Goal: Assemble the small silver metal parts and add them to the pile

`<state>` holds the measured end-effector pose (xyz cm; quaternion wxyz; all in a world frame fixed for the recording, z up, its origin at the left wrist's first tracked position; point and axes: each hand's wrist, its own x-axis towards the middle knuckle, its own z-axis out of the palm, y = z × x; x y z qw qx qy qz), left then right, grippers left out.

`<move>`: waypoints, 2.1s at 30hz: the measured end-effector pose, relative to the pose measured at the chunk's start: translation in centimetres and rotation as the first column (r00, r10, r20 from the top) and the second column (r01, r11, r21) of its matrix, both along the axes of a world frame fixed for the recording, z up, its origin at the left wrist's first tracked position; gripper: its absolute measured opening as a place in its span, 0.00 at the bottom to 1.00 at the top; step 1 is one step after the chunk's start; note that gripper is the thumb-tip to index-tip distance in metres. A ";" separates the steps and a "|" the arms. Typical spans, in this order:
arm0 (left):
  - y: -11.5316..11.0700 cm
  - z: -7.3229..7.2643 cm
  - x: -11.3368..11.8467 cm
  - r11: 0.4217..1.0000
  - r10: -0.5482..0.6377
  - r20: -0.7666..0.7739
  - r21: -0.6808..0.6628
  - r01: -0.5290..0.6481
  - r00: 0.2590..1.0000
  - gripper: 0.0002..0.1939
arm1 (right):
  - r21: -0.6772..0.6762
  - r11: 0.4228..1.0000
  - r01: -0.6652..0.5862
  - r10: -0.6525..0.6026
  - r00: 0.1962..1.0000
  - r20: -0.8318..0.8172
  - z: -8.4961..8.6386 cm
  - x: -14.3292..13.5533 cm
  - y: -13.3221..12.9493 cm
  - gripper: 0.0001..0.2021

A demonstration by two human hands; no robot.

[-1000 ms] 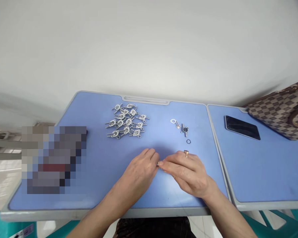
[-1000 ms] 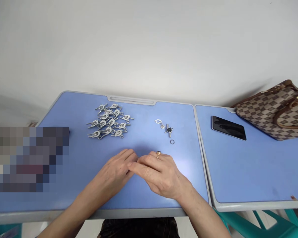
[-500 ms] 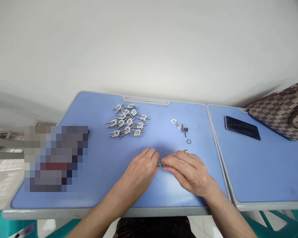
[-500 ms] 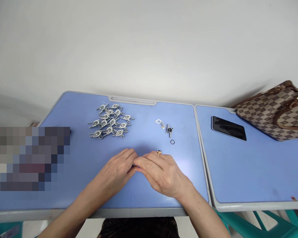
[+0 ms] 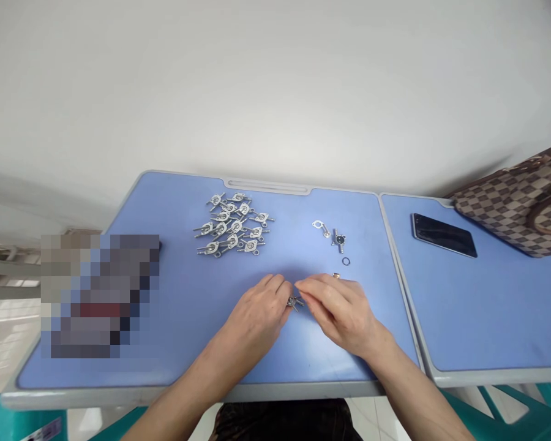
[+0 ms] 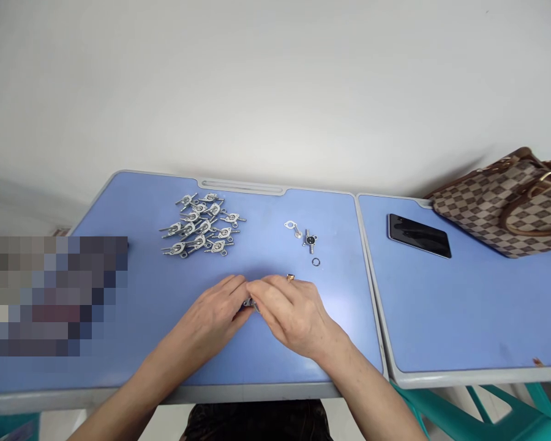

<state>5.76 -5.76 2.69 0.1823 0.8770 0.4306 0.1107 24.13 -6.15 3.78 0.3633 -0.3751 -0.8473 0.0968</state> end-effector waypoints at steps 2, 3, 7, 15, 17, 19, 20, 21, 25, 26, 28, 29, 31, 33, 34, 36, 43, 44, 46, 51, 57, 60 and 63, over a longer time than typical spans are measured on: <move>0.0 0.1 0.0 1.000 -0.002 0.010 -0.003 0.002 1.000 0.08 | 0.019 0.997 -0.070 0.070 0.997 0.020 0.3 0.2 -0.1 0.14; 0.0 0.2 0.0 1.000 -0.005 0.012 -0.010 0.006 1.000 0.09 | 0.004 0.995 -0.100 0.100 0.994 0.046 0.6 0.3 -0.2 0.15; 0.0 0.2 -0.1 0.999 -0.019 0.027 -0.026 0.020 0.999 0.06 | -0.245 0.962 -0.118 0.153 0.980 0.127 1.9 0.9 -0.4 0.17; 0.1 0.1 -0.1 0.997 -0.003 -0.050 -0.075 -0.001 0.999 0.05 | -0.213 0.974 -0.073 0.080 0.996 0.025 1.5 1.3 0.1 0.08; 0.1 0.2 0.0 0.998 -0.005 -0.057 -0.069 0.001 0.998 0.05 | -0.194 0.979 -0.055 0.066 0.997 0.049 1.4 1.1 0.0 0.06; 0.1 0.3 0.1 0.999 -0.002 -0.063 -0.055 -0.002 0.998 0.05 | -0.153 0.988 -0.019 0.033 0.995 0.090 1.4 0.8 -0.2 0.06; 0.1 0.3 0.1 0.999 0.001 -0.066 -0.046 -0.004 0.998 0.06 | -0.127 0.992 -0.001 0.015 0.994 0.108 1.4 0.7 -0.2 0.07; 0.2 0.3 0.1 0.999 0.003 -0.066 -0.037 -0.006 0.998 0.06 | -0.102 0.995 0.013 0.000 0.993 0.121 1.4 0.5 -0.3 0.08; 0.1 0.1 0.1 1.000 0.001 -0.051 -0.014 -0.002 0.999 0.07 | -0.095 0.995 0.004 0.005 0.996 0.095 1.2 0.0 -0.3 0.10; 0.1 0.1 0.1 1.000 -0.001 -0.042 -0.015 0.000 0.999 0.07 | -0.132 0.991 -0.013 0.021 0.998 0.062 1.1 0.0 -0.2 0.09; 0.1 0.0 0.0 1.000 -0.002 -0.020 -0.017 0.001 1.000 0.05 | -0.224 0.973 -0.061 0.060 0.998 -0.012 1.0 0.0 0.0 0.06; 0.1 -0.1 0.0 1.000 -0.002 -0.009 -0.014 0.002 1.000 0.04 | -0.268 0.959 -0.091 0.082 0.996 -0.045 1.0 0.1 0.0 0.06; 0.1 -0.1 -0.1 1.000 0.001 0.008 -0.008 -0.001 1.000 0.04 | -0.328 0.933 -0.150 0.130 0.988 -0.085 1.2 0.3 0.2 0.08; 0.0 -0.1 -0.2 1.000 0.003 0.014 -0.010 -0.003 1.000 0.05 | -0.376 0.909 -0.183 0.159 0.983 -0.092 1.5 0.5 0.3 0.10; 0.0 0.0 -0.2 1.000 0.004 0.012 -0.015 -0.004 1.000 0.05 | -0.391 0.902 -0.184 0.162 0.983 -0.089 1.6 0.6 0.3 0.10; -0.1 0.2 -0.1 0.999 0.002 -0.004 -0.032 -0.002 1.000 0.05 | -0.389 0.906 -0.167 0.150 0.986 -0.073 1.8 0.6 0.3 0.11; 0.1 0.5 0.0 0.997 0.011 -0.070 -0.079 -0.016 0.998 0.03 | -0.204 0.979 -0.020 0.015 0.999 -0.028 0.9 0.0 0.0 0.06; 0.1 0.4 0.0 0.997 0.012 -0.066 -0.077 -0.017 0.998 0.04 | -0.184 0.983 0.000 -0.005 1.000 -0.027 0.8 -0.1 -0.1 0.07; 0.0 0.3 0.0 0.997 0.010 -0.057 -0.071 -0.014 0.998 0.04 | -0.149 0.988 0.044 -0.046 0.999 -0.010 0.5 -0.3 -0.2 0.09; -0.2 0.1 -0.1 1.000 0.012 -0.038 -0.023 -0.013 0.999 0.07 | -0.107 0.982 0.157 -0.158 0.987 0.003 0.1 -0.8 -0.4 0.12; -0.1 0.1 0.1 0.999 0.034 -0.021 -0.040 -0.035 0.999 0.08 | -0.037 0.979 0.201 -0.203 0.978 -0.043 -0.2 -1.3 -0.4 0.16; 0.0 0.3 0.1 0.998 0.036 -0.011 -0.055 -0.037 0.999 0.07 | -0.023 0.979 0.204 -0.205 0.977 -0.063 -0.4 -1.3 -0.2 0.17; 0.1 0.5 0.0 0.996 0.023 -0.014 -0.084 -0.024 1.000 0.04 | -0.115 0.981 0.159 -0.169 0.982 -0.088 -0.5 -1.0 0.1 0.10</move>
